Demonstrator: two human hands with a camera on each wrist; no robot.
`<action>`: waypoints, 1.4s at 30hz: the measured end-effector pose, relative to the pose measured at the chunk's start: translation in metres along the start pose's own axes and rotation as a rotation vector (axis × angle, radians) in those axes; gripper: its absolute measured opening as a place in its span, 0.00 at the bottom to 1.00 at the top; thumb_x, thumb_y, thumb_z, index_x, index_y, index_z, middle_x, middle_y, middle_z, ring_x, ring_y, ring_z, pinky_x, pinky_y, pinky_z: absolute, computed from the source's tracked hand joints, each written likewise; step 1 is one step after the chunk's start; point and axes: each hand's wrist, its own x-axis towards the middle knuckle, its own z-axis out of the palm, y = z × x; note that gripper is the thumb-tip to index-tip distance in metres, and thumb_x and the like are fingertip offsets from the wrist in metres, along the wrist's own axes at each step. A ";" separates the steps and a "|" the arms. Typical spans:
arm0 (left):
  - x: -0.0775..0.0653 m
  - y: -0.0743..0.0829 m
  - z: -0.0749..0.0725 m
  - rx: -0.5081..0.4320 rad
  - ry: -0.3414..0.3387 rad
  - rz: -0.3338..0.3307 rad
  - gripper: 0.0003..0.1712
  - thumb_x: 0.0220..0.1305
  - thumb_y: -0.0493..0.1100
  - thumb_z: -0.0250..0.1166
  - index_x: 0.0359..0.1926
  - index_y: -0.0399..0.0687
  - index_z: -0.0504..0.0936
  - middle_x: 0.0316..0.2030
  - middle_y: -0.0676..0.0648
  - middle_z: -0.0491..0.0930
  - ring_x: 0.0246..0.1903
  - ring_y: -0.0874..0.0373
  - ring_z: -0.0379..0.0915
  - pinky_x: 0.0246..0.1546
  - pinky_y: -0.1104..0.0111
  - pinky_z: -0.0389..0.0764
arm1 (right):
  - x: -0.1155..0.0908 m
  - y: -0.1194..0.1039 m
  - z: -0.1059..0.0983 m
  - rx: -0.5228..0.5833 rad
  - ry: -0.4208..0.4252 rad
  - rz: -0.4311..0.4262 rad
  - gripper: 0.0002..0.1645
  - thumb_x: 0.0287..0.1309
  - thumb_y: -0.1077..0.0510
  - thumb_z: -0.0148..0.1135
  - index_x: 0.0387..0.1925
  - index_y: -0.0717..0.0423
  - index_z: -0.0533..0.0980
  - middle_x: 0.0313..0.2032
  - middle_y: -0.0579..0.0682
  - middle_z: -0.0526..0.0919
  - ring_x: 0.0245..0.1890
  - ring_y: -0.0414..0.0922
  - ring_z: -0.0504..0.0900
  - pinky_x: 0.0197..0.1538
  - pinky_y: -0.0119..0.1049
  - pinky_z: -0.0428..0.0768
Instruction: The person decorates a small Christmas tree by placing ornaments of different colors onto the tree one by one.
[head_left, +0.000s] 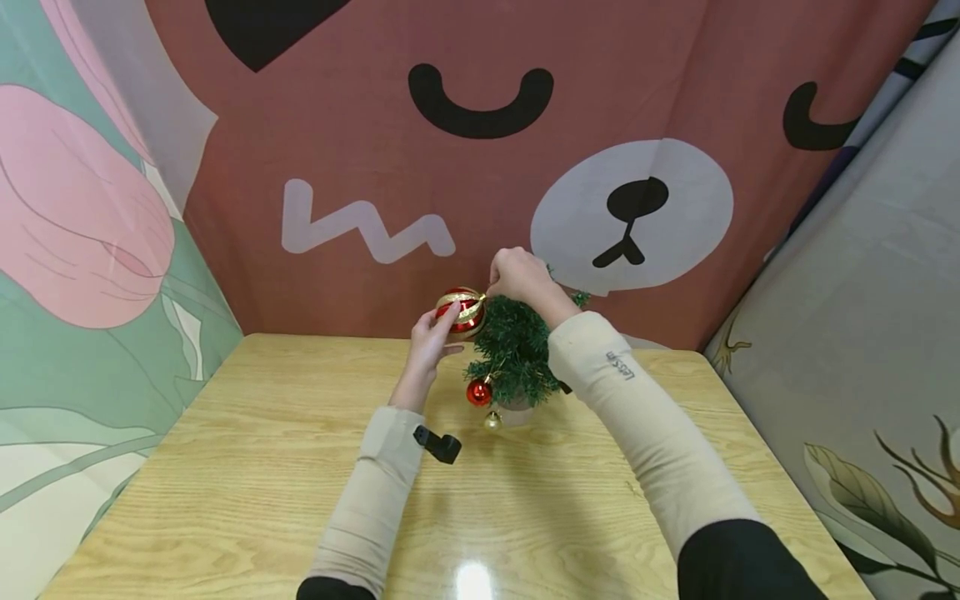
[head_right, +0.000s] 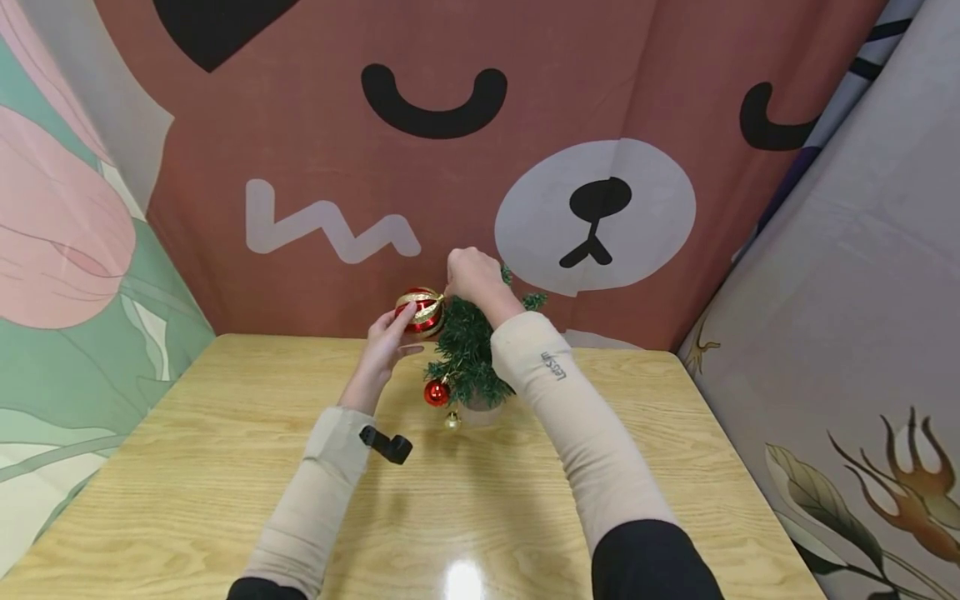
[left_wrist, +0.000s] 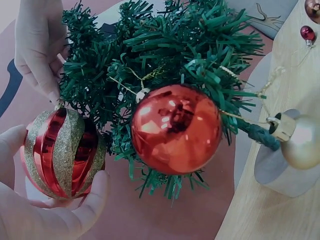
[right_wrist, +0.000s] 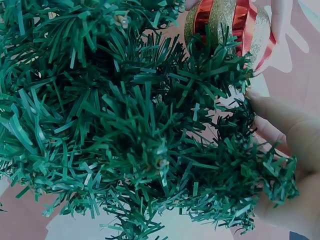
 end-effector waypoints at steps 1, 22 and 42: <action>0.001 -0.001 0.000 -0.006 -0.006 0.003 0.31 0.60 0.50 0.58 0.58 0.35 0.62 0.49 0.39 0.69 0.34 0.51 0.75 0.43 0.53 0.74 | 0.000 0.000 0.000 0.000 0.003 0.005 0.08 0.49 0.53 0.66 0.25 0.54 0.80 0.29 0.47 0.81 0.26 0.43 0.76 0.26 0.36 0.75; 0.001 -0.002 0.000 -0.053 0.008 0.013 0.23 0.60 0.51 0.58 0.42 0.32 0.72 0.23 0.48 0.78 0.19 0.59 0.76 0.26 0.66 0.79 | -0.006 0.004 -0.009 0.041 0.000 -0.020 0.28 0.63 0.55 0.48 0.07 0.52 0.59 0.07 0.44 0.55 0.08 0.38 0.52 0.14 0.30 0.56; 0.000 -0.004 -0.005 0.002 -0.064 -0.052 0.29 0.62 0.55 0.55 0.52 0.33 0.69 0.25 0.47 0.78 0.20 0.59 0.77 0.29 0.64 0.79 | -0.006 0.001 -0.003 -0.012 -0.011 -0.015 0.19 0.55 0.51 0.60 0.13 0.54 0.71 0.09 0.44 0.60 0.11 0.39 0.57 0.16 0.31 0.58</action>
